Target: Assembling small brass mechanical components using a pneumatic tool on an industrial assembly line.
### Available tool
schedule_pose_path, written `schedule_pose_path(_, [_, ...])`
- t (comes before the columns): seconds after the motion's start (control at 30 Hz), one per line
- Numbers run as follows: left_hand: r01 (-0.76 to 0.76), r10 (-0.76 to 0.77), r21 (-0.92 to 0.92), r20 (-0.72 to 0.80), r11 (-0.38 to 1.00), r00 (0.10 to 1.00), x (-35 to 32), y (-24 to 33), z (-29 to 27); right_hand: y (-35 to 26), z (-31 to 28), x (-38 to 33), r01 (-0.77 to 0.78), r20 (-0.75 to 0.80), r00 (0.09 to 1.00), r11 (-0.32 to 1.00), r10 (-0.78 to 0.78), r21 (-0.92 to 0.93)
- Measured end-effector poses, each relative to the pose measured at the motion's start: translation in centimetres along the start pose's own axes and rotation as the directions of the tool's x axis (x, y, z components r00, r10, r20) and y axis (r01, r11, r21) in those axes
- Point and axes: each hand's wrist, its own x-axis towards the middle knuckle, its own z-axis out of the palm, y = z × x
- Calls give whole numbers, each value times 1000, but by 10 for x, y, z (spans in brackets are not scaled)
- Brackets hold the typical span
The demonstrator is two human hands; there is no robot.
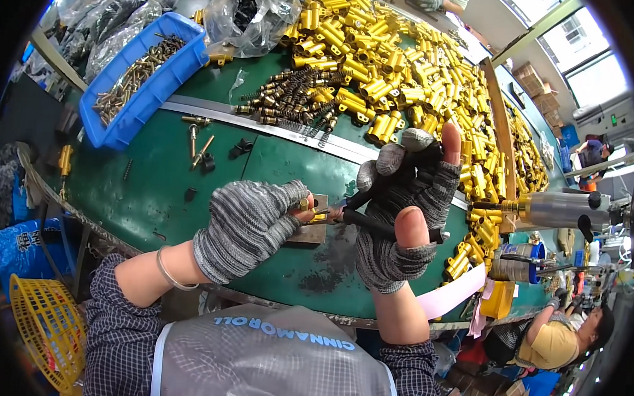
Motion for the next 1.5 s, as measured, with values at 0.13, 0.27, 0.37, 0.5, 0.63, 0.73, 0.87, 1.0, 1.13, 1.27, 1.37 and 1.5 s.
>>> schedule_pose_path(0.13, [9,-11,54,54,999,998,1,2,-3,0,0,0,8,-11,1000,1000,-8,-13])
schedule_pose_path(0.27, [52,-53,24,59,998,997,0,4,-2,0,1,-2,32,34,999,998,-30,-52])
schedule_pose_path(0.37, [-22,22,23,5,999,1000,0,1,-2,3,1,-5,84,115,991,986,-68,-141])
schedule_pose_path(0.5, [-92,87,-88,-56,992,995,7,-3,-3,8,2,-1,147,381,918,987,-111,-68])
schedule_pose_path(0.63, [-158,155,-37,-66,987,986,8,-9,0,2,10,11,-8,313,947,981,71,-195])
schedule_pose_path(0.73, [-171,173,31,-65,985,983,5,-9,3,3,12,16,-54,315,943,985,104,-163])
schedule_pose_path(0.87, [-123,129,100,-48,987,991,4,-10,6,6,14,19,-91,374,915,981,149,-168])
schedule_pose_path(1.0, [-91,91,165,9,982,996,3,-14,10,13,15,20,-24,341,932,959,124,-284])
schedule_pose_path(1.13, [-119,125,116,-43,986,991,1,-19,10,23,15,24,24,312,947,946,82,-323])
schedule_pose_path(1.27, [-166,168,20,-146,986,975,-4,-27,15,25,16,25,150,350,937,889,12,-432])
schedule_pose_path(1.37, [-181,177,-6,-176,984,968,-9,-32,18,27,13,24,174,466,885,939,-17,-296])
schedule_pose_path(1.5, [-81,75,-309,-30,948,997,-8,-34,17,27,5,22,190,598,801,961,-34,-201])
